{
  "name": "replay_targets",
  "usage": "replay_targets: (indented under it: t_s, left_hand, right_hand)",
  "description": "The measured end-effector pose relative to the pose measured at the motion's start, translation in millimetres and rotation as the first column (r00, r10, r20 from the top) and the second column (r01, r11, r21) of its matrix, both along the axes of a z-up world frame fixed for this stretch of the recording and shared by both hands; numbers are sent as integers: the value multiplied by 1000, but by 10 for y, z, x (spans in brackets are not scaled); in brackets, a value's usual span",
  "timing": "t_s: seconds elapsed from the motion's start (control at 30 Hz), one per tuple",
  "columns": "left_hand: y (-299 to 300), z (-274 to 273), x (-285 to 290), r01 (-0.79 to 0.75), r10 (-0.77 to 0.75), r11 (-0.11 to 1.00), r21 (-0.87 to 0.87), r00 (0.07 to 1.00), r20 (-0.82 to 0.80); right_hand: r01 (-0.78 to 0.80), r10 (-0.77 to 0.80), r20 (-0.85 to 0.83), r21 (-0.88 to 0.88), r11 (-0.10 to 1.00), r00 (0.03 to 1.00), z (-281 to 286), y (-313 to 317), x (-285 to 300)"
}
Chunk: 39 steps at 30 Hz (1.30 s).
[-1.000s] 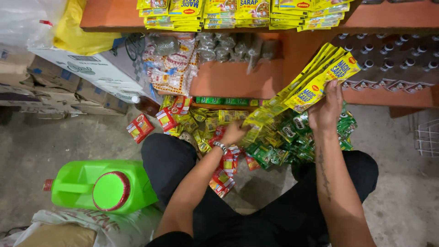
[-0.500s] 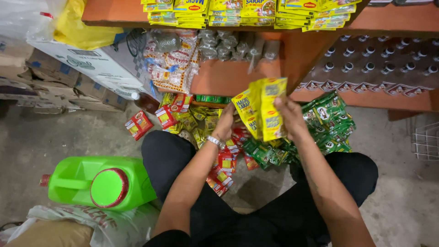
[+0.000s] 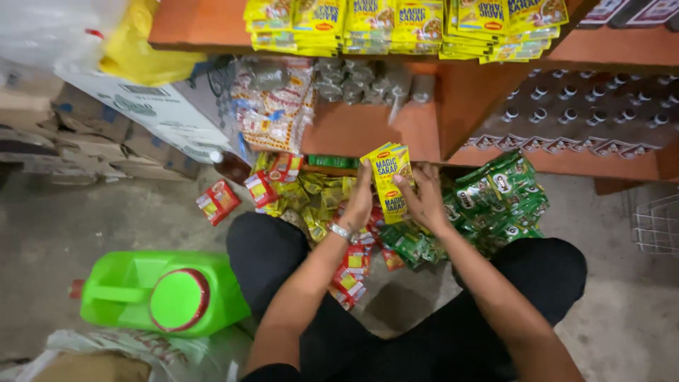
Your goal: Sorting and stocking packets of seasoning and drink mixes on a shelf.
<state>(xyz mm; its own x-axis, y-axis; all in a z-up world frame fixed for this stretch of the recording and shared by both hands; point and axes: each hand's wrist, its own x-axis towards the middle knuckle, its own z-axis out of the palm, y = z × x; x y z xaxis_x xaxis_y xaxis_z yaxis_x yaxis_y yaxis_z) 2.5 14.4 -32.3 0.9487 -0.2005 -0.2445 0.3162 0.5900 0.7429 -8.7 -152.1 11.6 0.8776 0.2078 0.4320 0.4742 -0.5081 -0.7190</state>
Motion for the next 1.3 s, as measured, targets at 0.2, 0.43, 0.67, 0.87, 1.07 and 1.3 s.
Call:
replay_targets:
  t_s: [0.2, 0.43, 0.67, 0.87, 1.07, 1.3]
  left_hand:
    - [274, 296, -88, -185, 121, 949, 255, 961, 247]
    - [852, 1247, -443, -704, 48, 465, 537, 626, 779]
    - [2015, 1885, 3, -706, 310, 616, 350, 625, 716]
    - [2963, 2195, 1077, -310, 285, 951, -1, 872, 399]
    - [3307, 2282, 2036, -100, -114, 873, 478, 910, 399]
    - [3133, 2218, 2773, 98, -247, 848, 521, 943, 225]
  right_hand:
    - [-36, 105, -268, 248, 968, 958, 492, 474, 19]
    - [-198, 283, -151, 421, 885, 947, 842, 1328, 305]
    - [-455, 457, 15, -80, 887, 889, 1958, 1911, 794]
    - [15, 81, 207, -426, 905, 975, 2330, 1958, 1878]
    - [27, 5, 52, -610, 792, 999, 2235, 1887, 2206]
    - [49, -39, 30, -615, 787, 999, 2244, 1875, 2188]
